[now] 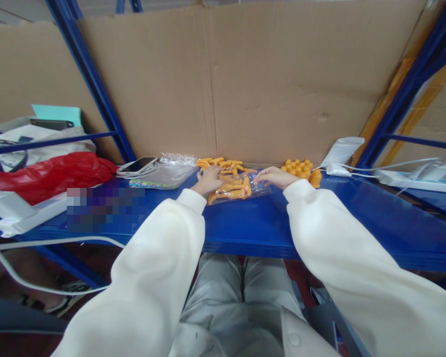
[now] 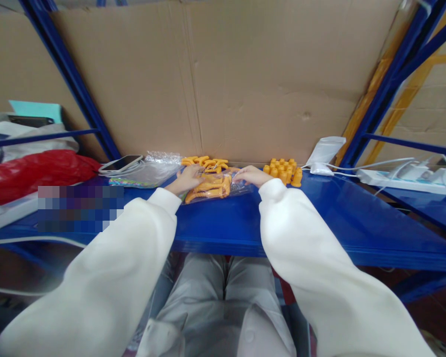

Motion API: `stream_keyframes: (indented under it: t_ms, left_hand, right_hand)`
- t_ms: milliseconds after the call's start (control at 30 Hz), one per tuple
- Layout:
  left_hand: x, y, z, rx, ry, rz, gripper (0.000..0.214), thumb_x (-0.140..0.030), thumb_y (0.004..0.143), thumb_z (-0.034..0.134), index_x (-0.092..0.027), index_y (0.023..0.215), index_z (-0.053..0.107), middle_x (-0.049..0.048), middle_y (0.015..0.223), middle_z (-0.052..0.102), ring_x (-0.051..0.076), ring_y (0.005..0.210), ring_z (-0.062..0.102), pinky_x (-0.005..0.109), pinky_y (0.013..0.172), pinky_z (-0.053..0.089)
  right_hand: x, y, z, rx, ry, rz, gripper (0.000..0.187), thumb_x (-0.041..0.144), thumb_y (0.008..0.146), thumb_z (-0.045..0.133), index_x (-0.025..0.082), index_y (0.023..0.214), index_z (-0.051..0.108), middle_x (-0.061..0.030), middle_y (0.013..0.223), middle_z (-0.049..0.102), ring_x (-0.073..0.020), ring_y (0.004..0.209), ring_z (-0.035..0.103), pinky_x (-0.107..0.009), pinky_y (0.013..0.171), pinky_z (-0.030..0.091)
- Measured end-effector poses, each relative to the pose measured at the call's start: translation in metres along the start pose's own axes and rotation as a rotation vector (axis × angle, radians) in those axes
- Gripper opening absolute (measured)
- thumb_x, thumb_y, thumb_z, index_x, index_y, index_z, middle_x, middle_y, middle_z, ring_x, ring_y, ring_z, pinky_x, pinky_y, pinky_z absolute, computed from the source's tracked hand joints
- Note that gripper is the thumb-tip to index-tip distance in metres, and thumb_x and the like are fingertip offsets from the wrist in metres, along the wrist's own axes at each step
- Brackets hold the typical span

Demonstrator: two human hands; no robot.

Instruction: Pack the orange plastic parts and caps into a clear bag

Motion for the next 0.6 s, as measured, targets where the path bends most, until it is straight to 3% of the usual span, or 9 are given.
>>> stream_keyframes:
  t_ms: [167,300,400,533,600]
  left_hand:
    - [-0.021,-0.01,0.007,0.231,-0.138,0.149,0.016,-0.012,0.071,0.086,-0.02,0.073,0.073,0.0121,0.118,0.078,0.037,0.143,0.058,0.052,0.126,0.039]
    - [-0.031,-0.018,0.01,0.383,-0.19,0.194,0.02,-0.016,0.075,0.085,-0.019,0.064,0.068,0.0116,0.124,0.079,0.029,0.134,0.066,0.045,0.123,0.043]
    - [-0.032,-0.02,0.01,0.42,-0.221,0.178,0.03,-0.025,0.074,0.09,-0.02,0.059,0.064,0.0111,0.121,0.08,0.029,0.129,0.068,0.045,0.12,0.047]
    - [-0.031,-0.02,0.012,0.418,-0.266,0.161,0.033,-0.03,0.076,0.09,-0.02,0.058,0.065,0.012,0.116,0.081,0.03,0.123,0.071,0.046,0.118,0.049]
    - [-0.03,-0.018,0.013,0.38,-0.289,0.137,0.025,-0.026,0.079,0.086,-0.019,0.062,0.069,0.0122,0.112,0.082,0.029,0.12,0.072,0.045,0.117,0.05]
  right_hand:
    - [-0.005,-0.002,-0.027,-0.134,-0.136,0.014,0.012,0.023,0.078,0.081,0.019,0.067,0.077,-0.0051,0.079,0.078,-0.0238,0.089,0.07,-0.036,0.088,0.054]
    - [-0.006,-0.001,-0.032,-0.168,-0.275,0.001,0.014,0.023,0.08,0.082,0.018,0.068,0.076,-0.0068,0.08,0.078,-0.0265,0.093,0.072,-0.039,0.094,0.055]
    - [-0.003,-0.003,-0.029,-0.224,-0.429,-0.021,0.015,0.023,0.085,0.078,0.019,0.071,0.074,-0.0088,0.09,0.08,-0.0285,0.102,0.072,-0.043,0.099,0.055]
    - [0.006,-0.014,-0.04,-0.472,-0.665,-0.004,0.013,0.029,0.091,0.074,0.017,0.087,0.076,-0.0178,0.118,0.078,-0.0361,0.127,0.067,-0.053,0.111,0.049]
    - [0.004,-0.017,-0.05,-0.515,-0.677,0.062,0.025,0.038,0.095,0.071,0.016,0.085,0.075,-0.0222,0.111,0.078,-0.0396,0.128,0.067,-0.054,0.111,0.049]
Point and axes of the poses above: each hand's wrist, its own y-axis towards the middle knuckle, its own z-axis out of the palm, x = y × z, the point moved 4 cm from there along y, towards the middle knuckle
